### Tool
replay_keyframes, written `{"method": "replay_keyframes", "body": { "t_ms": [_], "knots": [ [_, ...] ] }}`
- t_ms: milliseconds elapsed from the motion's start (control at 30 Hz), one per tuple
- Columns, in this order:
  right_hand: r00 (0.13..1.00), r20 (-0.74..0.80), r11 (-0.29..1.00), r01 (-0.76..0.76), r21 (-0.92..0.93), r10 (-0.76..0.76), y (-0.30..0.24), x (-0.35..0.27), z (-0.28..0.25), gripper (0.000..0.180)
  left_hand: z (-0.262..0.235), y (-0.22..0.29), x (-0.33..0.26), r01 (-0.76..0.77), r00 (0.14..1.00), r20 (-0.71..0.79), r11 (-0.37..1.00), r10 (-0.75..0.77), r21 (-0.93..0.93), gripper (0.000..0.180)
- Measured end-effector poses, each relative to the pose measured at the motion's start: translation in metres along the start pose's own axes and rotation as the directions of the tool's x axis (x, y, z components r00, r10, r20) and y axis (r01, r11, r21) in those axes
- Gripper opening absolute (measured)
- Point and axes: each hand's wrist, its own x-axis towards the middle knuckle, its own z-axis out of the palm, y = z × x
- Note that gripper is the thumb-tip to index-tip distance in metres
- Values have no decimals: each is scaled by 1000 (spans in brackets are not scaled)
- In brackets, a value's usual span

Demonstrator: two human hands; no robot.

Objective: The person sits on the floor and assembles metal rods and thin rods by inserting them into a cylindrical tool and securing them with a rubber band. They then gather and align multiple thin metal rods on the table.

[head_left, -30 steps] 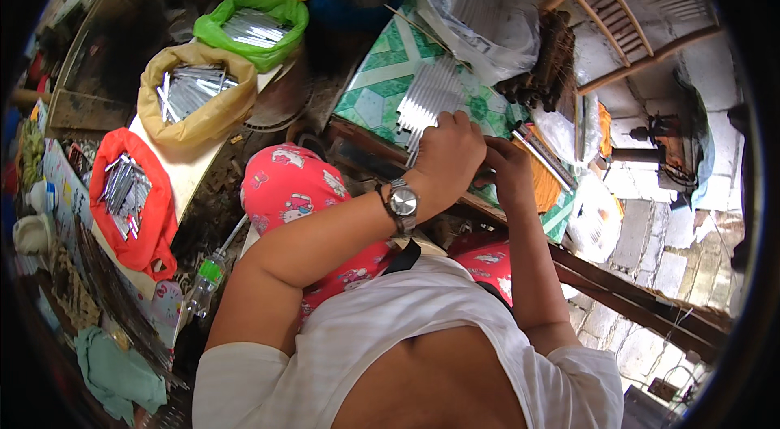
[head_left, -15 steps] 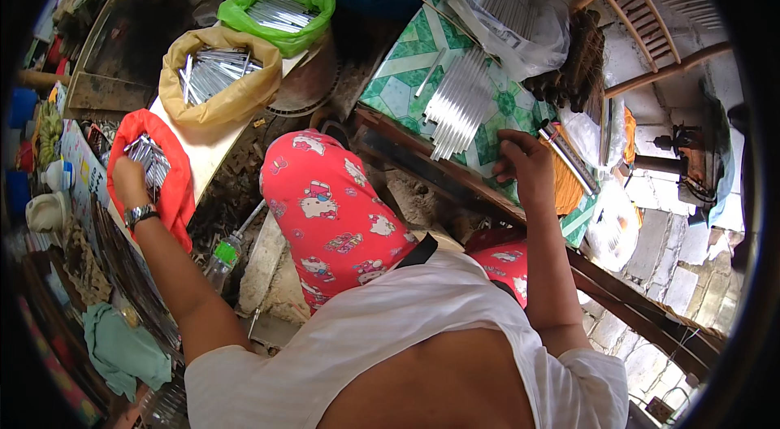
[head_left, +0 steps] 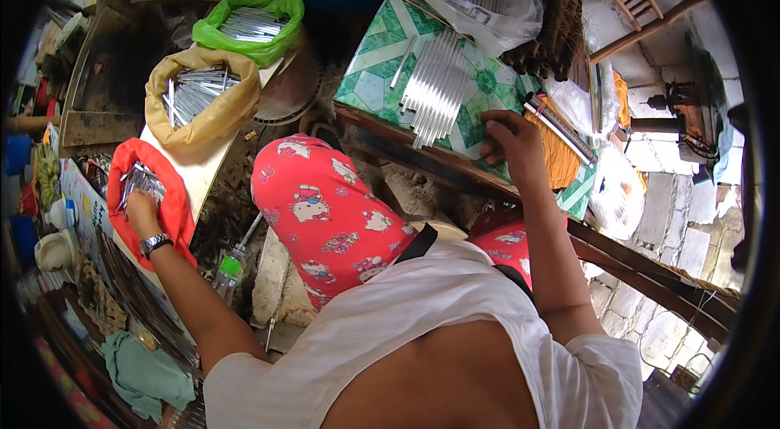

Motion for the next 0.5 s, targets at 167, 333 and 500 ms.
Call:
{"method": "replay_keyframes", "body": {
  "t_ms": [167, 333, 500],
  "knots": [
    [1000, 17, 1000, 7, 12, -7, -1, -2, -1, 25, 8, -12, 6, 23, 1000, 5, 999, -23, 24, 27],
    [999, 36, 1000, -2, 15, 1, 0, -2, -2, 26, -25, -1, -8, 143, 965, -222, 990, -139, 5, 28],
    [997, -71, 997, 48, 60, -43, 0, -3, 3, 24, -115, 113, -52, -272, 949, -302, 718, 90, -641, 32]
  ]
}}
